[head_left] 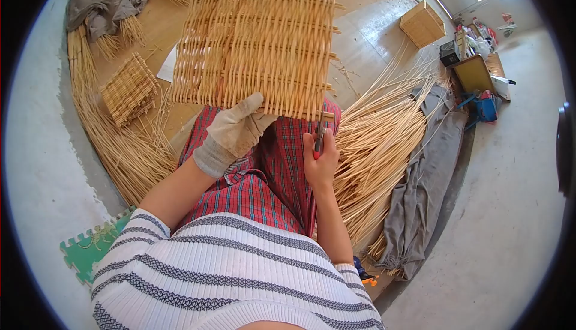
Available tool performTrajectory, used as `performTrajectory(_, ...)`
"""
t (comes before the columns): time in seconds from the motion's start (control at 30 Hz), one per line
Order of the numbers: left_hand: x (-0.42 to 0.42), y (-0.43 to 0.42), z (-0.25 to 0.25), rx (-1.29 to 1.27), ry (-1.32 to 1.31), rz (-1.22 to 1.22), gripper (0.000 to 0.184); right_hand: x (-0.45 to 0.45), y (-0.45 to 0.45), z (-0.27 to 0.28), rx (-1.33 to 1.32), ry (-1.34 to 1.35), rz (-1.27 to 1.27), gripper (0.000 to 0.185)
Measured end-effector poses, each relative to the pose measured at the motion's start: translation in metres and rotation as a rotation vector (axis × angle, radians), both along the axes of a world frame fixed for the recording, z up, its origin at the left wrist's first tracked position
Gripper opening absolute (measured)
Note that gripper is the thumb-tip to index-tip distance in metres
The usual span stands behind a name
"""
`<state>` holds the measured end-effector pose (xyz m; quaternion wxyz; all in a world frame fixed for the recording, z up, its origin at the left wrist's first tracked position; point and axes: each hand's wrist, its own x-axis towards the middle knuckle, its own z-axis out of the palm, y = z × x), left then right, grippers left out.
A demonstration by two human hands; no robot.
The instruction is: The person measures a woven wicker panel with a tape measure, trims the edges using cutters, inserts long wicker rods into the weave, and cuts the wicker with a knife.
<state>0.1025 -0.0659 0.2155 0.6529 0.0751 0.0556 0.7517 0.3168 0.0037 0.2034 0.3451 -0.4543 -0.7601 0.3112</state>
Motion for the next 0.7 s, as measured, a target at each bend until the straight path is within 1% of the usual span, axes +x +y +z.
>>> performTrajectory(0.03, 0.001, -0.001, 0.000, 0.001, -0.003, 0.000, 0.031, 0.001, 0.005, -0.003, 0.001, -0.003, 0.000, 0.032)
performTrajectory(0.1, 0.001, -0.001, 0.010, -0.128, 0.004, 0.035, 0.030, 0.002, 0.013, -0.001, 0.073, -0.062, 0.034, 0.032)
performTrajectory(0.13, 0.001, -0.001, 0.014, -0.122, -0.001, 0.030, 0.030, 0.005, 0.014, -0.001, 0.080, -0.067, 0.029, 0.032)
performTrajectory(0.2, -0.002, -0.004, 0.017, -0.067, -0.026, 0.050, 0.029, 0.009, 0.015, 0.001, -0.059, -0.188, -0.014, 0.034)
performTrajectory(0.23, -0.001, -0.002, 0.014, -0.061, -0.028, 0.053, 0.029, 0.013, 0.017, 0.003, -0.053, -0.189, -0.011, 0.034)
performTrajectory(0.3, -0.002, -0.004, 0.003, -0.043, 0.011, 0.043, 0.032, 0.013, 0.012, 0.014, -0.279, -0.108, 0.029, 0.036)
performTrajectory(0.33, -0.002, -0.007, -0.001, -0.045, 0.011, 0.043, 0.032, 0.009, 0.005, 0.018, -0.282, -0.108, 0.029, 0.036)
performTrajectory(0.4, 0.004, -0.007, 0.000, -0.008, 0.007, 0.042, 0.035, -0.001, -0.004, 0.023, -0.259, 0.204, 0.122, 0.033)
performTrajectory(0.43, 0.007, -0.007, 0.001, -0.007, 0.004, 0.034, 0.035, -0.004, -0.006, 0.023, -0.258, 0.202, 0.114, 0.033)
performTrajectory(0.5, 0.011, -0.006, 0.014, 0.064, 0.019, -0.041, 0.036, -0.011, -0.003, 0.025, -0.275, 0.380, 0.139, 0.035)
performTrajectory(0.53, 0.015, -0.006, 0.020, 0.067, 0.019, -0.041, 0.036, -0.012, -0.001, 0.027, -0.284, 0.390, 0.144, 0.034)
performTrajectory(0.6, 0.021, -0.008, 0.029, -0.082, 0.026, 0.000, 0.035, -0.012, 0.000, 0.027, -0.297, 0.373, 0.117, 0.032)
performTrajectory(0.67, 0.022, -0.008, 0.019, -0.092, 0.048, 0.000, 0.037, -0.010, 0.002, 0.022, -0.313, 0.353, 0.087, 0.030)
performTrajectory(0.7, 0.021, -0.007, 0.013, -0.103, 0.072, 0.001, 0.038, -0.009, 0.006, 0.015, -0.171, 0.241, 0.052, 0.028)
